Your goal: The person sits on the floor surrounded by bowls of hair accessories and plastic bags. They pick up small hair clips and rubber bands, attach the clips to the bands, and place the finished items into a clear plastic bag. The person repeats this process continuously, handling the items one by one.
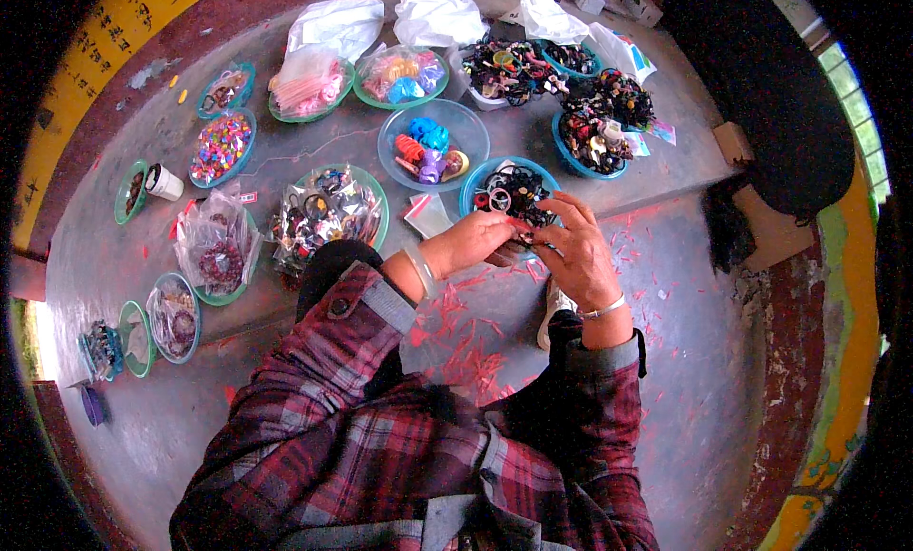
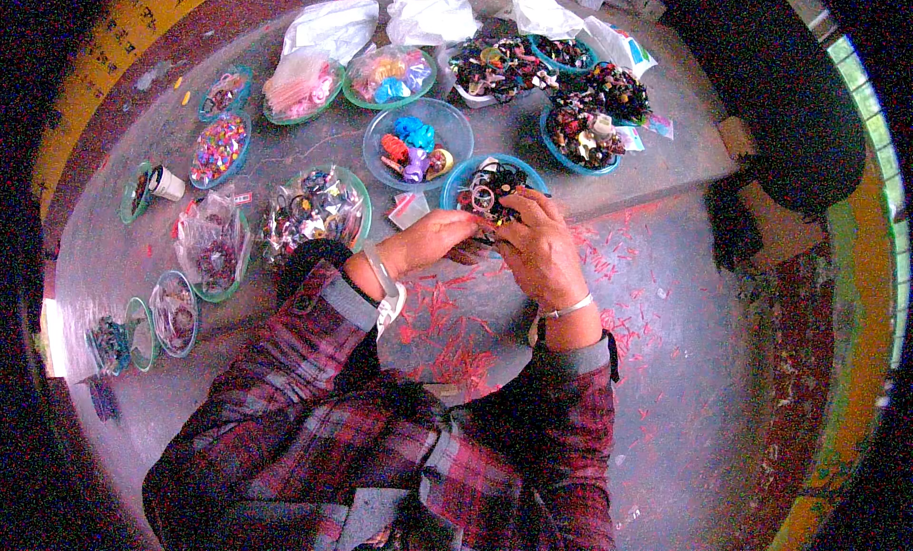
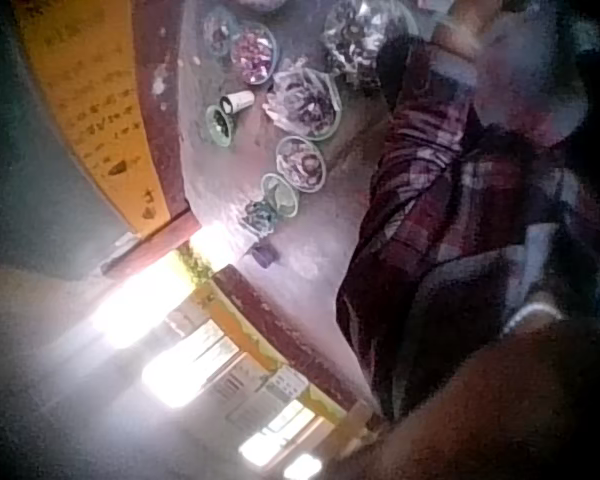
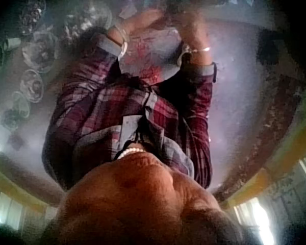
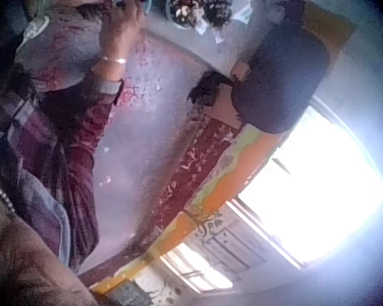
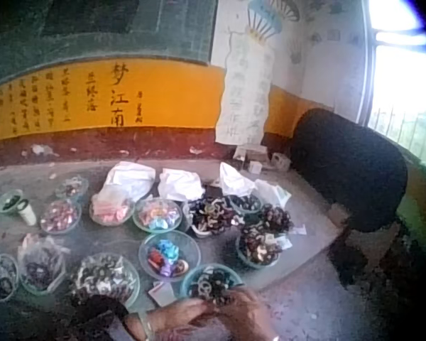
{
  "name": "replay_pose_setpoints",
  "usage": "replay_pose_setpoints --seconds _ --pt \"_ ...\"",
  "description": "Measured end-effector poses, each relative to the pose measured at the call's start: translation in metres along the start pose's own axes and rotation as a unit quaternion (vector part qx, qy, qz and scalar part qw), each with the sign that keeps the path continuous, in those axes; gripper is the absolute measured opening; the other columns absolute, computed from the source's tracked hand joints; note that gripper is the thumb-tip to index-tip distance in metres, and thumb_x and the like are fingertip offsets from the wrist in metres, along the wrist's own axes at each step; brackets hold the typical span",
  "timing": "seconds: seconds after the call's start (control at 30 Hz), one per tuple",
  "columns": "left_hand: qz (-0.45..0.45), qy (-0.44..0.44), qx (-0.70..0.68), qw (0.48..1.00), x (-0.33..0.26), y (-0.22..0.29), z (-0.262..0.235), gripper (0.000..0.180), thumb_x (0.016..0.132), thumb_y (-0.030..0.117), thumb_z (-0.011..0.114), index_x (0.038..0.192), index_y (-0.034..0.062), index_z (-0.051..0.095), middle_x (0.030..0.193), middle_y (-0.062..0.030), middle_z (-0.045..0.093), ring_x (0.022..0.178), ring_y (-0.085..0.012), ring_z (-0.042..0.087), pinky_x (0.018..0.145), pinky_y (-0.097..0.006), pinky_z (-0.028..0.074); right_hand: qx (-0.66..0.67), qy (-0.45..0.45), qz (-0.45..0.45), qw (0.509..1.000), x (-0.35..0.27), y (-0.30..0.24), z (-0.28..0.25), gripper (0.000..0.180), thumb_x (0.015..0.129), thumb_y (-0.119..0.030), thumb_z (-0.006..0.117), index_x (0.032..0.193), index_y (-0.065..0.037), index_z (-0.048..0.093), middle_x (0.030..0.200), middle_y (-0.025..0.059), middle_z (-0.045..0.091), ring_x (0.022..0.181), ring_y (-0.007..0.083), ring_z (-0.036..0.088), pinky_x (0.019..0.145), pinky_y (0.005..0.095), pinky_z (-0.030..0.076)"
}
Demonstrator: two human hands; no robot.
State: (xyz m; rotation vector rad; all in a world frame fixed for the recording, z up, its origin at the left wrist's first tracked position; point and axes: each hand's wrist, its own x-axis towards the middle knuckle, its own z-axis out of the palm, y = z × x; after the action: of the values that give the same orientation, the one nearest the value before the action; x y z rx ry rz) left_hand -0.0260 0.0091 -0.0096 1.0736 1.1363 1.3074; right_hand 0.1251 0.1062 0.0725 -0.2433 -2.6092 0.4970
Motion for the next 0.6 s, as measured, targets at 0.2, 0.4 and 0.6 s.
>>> replay_pose_setpoints --seconds 0.2,0.4,0.6 --pt "0.082 0.0 0.175 0.981 0.002 -0.005 0.002 0.027 0.088 0.018 0.041 0.104 0.0018 0.055 0.08 -0.0087 0.06 0.074 -0.0137 0.057 0.063 -0.026 0.046 0.037 -0.01 0.034 0.999 -0.005 0.014 0.008 0.013 0.062 -0.001 0.065 0.074 -0.004 0.061 0.109 0.0108 0.053 0.112 0.0328 0.042 0.089 0.0398 0.038" --pt "0.1 0.002 0.178 0.979 -0.002 0.003 0.005 0.027 0.087 0.019 0.043 0.101 -0.0004 0.055 0.083 -0.0115 0.061 0.074 -0.0165 0.057 0.067 -0.028 0.045 0.024 0.021 0.069 0.997 -0.007 0.015 0.013 0.013 0.059 -0.002 0.064 0.071 -0.004 0.061 0.107 0.0125 0.054 0.11 0.035 0.043 0.092 0.041 0.038" --pt "0.049 0.005 0.076 0.996 -0.002 0.001 0.005 0.026 0.088 0.018 0.043 0.1 -0.0015 0.056 0.079 -0.0071 0.059 0.072 -0.0117 0.054 0.066 -0.027 0.045 -0.028 0.034 0.062 0.997 -0.003 0.009 0.014 0.012 0.057 0.0 0.065 0.068 -0.004 0.06 0.108 0.0103 0.054 0.112 0.0329 0.043 0.091 0.0399 0.038"
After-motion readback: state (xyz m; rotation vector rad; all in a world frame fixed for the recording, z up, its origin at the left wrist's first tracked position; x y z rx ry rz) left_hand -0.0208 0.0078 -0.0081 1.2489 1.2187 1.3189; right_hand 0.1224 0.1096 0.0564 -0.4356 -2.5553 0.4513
